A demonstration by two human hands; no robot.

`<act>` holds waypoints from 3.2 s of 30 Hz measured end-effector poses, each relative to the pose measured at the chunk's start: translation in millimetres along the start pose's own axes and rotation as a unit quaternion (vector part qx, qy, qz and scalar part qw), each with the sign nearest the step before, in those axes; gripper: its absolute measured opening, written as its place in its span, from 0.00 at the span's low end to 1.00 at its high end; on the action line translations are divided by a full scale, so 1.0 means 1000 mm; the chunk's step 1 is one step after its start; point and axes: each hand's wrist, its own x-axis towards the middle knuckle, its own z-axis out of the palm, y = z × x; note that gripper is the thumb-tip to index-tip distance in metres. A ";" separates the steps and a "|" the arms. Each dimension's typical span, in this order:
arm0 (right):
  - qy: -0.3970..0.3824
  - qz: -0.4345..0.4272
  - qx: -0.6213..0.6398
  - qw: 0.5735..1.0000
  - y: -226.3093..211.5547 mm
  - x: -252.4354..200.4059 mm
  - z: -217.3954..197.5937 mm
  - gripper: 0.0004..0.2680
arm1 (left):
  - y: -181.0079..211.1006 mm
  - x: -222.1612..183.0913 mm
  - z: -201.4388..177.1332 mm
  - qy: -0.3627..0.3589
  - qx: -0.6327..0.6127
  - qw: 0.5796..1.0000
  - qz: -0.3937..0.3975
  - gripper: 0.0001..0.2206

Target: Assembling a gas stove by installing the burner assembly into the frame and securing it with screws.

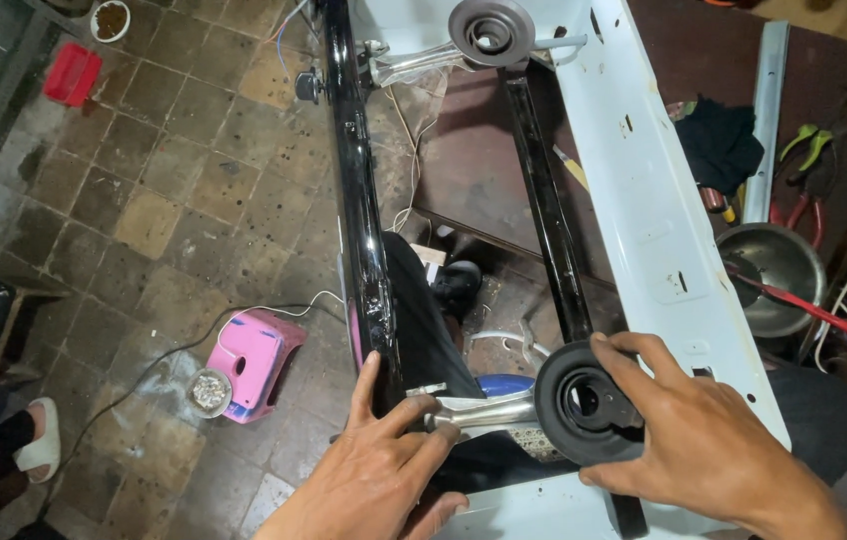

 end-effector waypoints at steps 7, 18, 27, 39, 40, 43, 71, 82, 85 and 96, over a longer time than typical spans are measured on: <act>0.126 -0.101 -0.005 0.987 0.014 0.004 0.022 0.47 | 0.004 -0.007 0.007 0.078 0.018 0.996 -0.028 0.16; 0.032 -0.011 0.071 0.997 0.009 0.005 0.016 0.46 | 0.001 -0.013 0.018 0.131 -0.011 0.989 -0.061 0.28; 0.084 -0.066 0.015 0.994 0.006 0.004 0.017 0.45 | 0.000 -0.011 0.015 0.133 -0.034 0.989 -0.062 0.30; 0.039 -0.027 0.120 0.992 0.001 0.001 0.015 0.48 | 0.012 0.056 0.010 0.061 -0.088 0.993 -0.051 0.39; 0.042 -0.022 0.119 0.992 0.001 0.000 0.016 0.48 | 0.012 0.067 0.011 0.063 -0.091 0.993 -0.046 0.39; 0.031 0.031 0.177 0.983 0.006 0.000 0.023 0.51 | 0.009 0.103 0.016 -0.070 -0.234 0.955 -0.166 0.29; 0.086 0.105 0.456 0.880 0.038 -0.001 0.061 0.10 | 0.020 0.153 0.047 -0.160 -0.521 0.671 -0.503 0.19; 0.160 0.027 0.818 0.551 0.072 0.003 0.066 0.11 | 0.022 0.157 0.057 -0.104 -0.499 0.710 -0.486 0.11; 0.156 0.040 0.822 0.546 0.072 0.013 0.068 0.24 | 0.023 0.158 0.059 -0.096 -0.500 0.705 -0.493 0.13; 0.045 -0.011 0.730 0.682 0.056 0.034 0.055 0.16 | 0.017 0.154 0.069 -0.085 -0.512 0.687 -0.509 0.14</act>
